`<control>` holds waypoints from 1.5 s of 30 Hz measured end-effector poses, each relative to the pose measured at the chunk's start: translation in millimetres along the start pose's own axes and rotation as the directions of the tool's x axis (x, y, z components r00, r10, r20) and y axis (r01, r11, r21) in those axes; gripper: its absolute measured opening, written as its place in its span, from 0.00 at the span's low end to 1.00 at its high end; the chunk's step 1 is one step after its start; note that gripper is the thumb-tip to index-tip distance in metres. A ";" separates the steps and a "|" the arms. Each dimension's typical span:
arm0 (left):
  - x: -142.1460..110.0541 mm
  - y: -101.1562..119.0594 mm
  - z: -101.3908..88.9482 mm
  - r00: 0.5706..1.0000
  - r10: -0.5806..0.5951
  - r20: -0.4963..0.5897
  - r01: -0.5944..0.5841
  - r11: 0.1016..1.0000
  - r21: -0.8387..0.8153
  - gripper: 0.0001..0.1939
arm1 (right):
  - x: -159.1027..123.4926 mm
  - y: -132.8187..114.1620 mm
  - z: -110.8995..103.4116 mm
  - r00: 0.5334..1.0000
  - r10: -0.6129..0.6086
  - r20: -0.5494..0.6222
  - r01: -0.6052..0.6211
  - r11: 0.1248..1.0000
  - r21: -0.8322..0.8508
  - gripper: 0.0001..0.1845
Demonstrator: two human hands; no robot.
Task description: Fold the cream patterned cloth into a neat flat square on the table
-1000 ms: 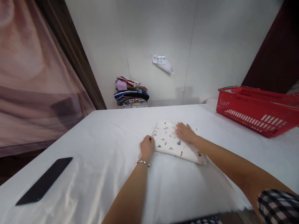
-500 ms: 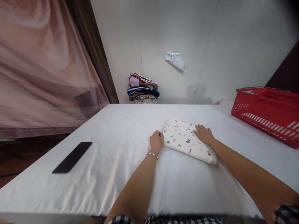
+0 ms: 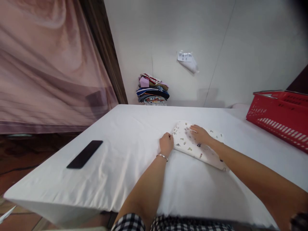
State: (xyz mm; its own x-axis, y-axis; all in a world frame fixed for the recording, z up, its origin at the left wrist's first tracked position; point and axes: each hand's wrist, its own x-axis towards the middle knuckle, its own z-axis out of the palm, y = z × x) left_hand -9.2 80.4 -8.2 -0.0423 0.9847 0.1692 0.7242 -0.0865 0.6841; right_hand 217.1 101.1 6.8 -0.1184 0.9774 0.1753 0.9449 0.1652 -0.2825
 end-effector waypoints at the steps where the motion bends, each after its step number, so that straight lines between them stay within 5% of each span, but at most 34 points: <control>1: -0.5 -0.1 -0.5 1.000 0.002 0.000 -0.002 1.000 -0.008 0.09 | 7.6 -7.5 1.2 1.000 0.012 -0.008 -0.011 1.000 0.025 0.20; 10: 1.1 -8.8 8.5 0.989 0.137 -0.058 -0.138 0.990 -0.014 0.05 | 60.3 -39.2 15.2 0.997 -0.014 0.073 0.016 0.999 -0.028 0.24; 15: 2.7 -11.3 13.5 0.974 0.212 -0.079 -0.215 0.976 -0.035 0.01 | 70.0 -43.8 16.8 0.979 -0.113 0.167 0.144 0.972 -0.187 0.21; 23: 1.7 -9.8 12.2 0.959 0.269 -0.094 -0.273 0.961 -0.038 0.03 | 75.3 -48.0 15.3 0.977 -0.123 0.173 0.164 0.953 -0.253 0.11; 32: 3.3 -11.4 14.8 0.986 0.132 -0.099 -0.134 0.991 -0.016 0.05 | 75.5 -52.6 21.5 0.990 -0.098 0.100 0.117 0.972 -0.204 0.13; 45: 4.3 -10.8 13.3 0.992 0.104 -0.074 -0.100 0.993 0.058 0.14 | 86.4 -25.4 36.4 0.998 0.031 0.046 -0.022 0.985 -0.174 0.21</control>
State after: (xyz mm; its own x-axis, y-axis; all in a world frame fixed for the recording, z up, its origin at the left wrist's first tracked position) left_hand -8.1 87.6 -24.2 -0.0177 0.9563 0.2918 0.7632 -0.1756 0.6218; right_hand 171.8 186.1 -5.2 -0.1033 0.9870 0.1229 0.9859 0.1179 -0.1184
